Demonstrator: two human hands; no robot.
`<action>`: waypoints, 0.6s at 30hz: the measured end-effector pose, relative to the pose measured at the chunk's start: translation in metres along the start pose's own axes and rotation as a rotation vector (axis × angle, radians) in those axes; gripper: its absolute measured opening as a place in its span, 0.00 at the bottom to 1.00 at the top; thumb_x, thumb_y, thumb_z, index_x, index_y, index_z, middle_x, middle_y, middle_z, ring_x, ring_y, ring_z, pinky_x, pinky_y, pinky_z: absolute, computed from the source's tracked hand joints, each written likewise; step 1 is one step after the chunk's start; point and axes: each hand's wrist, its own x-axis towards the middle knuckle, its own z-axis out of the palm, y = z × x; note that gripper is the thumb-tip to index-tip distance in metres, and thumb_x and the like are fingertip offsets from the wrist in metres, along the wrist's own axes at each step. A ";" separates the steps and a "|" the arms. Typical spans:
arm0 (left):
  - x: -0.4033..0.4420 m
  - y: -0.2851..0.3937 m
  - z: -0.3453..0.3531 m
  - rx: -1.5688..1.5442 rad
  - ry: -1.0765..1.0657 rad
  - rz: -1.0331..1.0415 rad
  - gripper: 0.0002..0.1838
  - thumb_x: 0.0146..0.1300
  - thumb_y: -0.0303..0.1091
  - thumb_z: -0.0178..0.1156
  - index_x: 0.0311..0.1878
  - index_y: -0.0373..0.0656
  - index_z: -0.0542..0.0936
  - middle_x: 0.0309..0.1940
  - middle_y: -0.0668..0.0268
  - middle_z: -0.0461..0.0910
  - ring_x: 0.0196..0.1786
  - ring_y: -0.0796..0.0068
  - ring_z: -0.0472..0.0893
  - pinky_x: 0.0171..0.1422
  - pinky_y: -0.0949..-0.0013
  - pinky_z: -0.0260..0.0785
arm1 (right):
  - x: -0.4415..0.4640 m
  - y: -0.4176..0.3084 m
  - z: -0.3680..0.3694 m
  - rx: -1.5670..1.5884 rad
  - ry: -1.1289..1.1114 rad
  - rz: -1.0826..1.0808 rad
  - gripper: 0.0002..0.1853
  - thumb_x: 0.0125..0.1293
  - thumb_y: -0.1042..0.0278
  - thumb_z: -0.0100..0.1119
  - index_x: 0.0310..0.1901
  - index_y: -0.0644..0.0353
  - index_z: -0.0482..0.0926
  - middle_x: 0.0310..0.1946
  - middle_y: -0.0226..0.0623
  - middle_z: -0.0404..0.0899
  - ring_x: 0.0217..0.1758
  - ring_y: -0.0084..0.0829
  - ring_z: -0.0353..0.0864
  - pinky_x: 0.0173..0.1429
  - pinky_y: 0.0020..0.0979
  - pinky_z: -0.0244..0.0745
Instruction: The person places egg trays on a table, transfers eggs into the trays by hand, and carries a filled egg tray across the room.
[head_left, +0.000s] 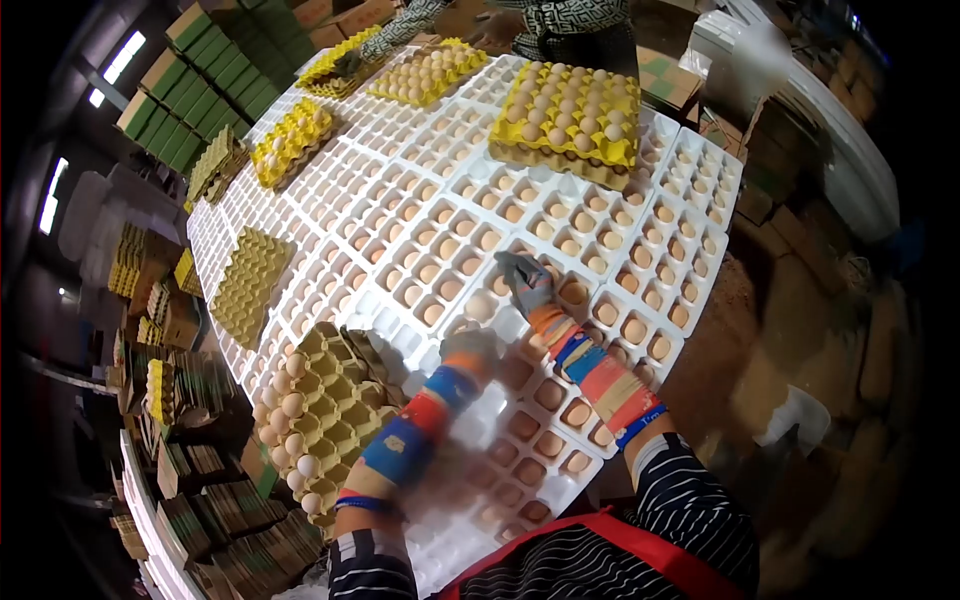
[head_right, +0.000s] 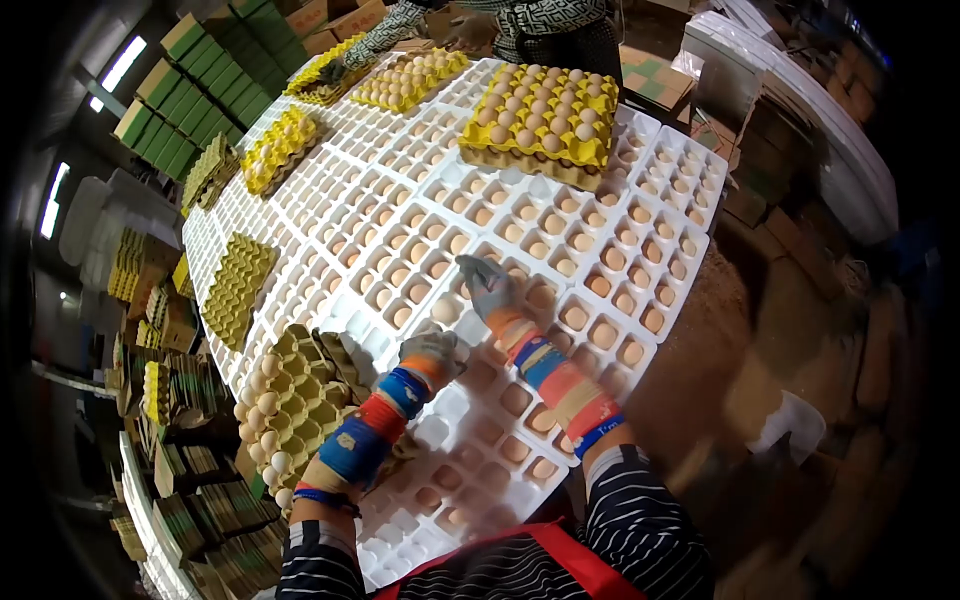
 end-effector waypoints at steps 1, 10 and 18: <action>0.003 0.000 -0.007 0.061 -0.024 0.058 0.16 0.54 0.45 0.57 0.43 0.47 0.78 0.42 0.55 0.78 0.41 0.52 0.78 0.44 0.55 0.72 | -0.006 -0.012 -0.009 -0.004 -0.026 0.054 0.13 0.64 0.79 0.49 0.48 0.63 0.79 0.39 0.33 0.81 0.38 0.22 0.77 0.44 0.24 0.73; 0.043 0.034 0.047 -0.165 0.817 -0.155 0.29 0.56 0.45 0.57 0.62 0.54 0.68 0.61 0.53 0.64 0.61 0.47 0.63 0.60 0.47 0.56 | -0.022 -0.021 -0.027 0.069 0.164 -0.030 0.12 0.64 0.82 0.49 0.47 0.65 0.77 0.44 0.35 0.79 0.42 0.24 0.77 0.49 0.24 0.74; -0.146 0.080 0.000 -0.836 0.659 0.300 0.23 0.52 0.35 0.63 0.54 0.49 0.75 0.53 0.50 0.72 0.45 0.51 0.77 0.47 0.58 0.72 | -0.010 -0.048 0.025 -1.333 -0.665 -0.384 0.13 0.55 0.54 0.56 0.41 0.44 0.82 0.45 0.37 0.78 0.48 0.37 0.76 0.51 0.39 0.71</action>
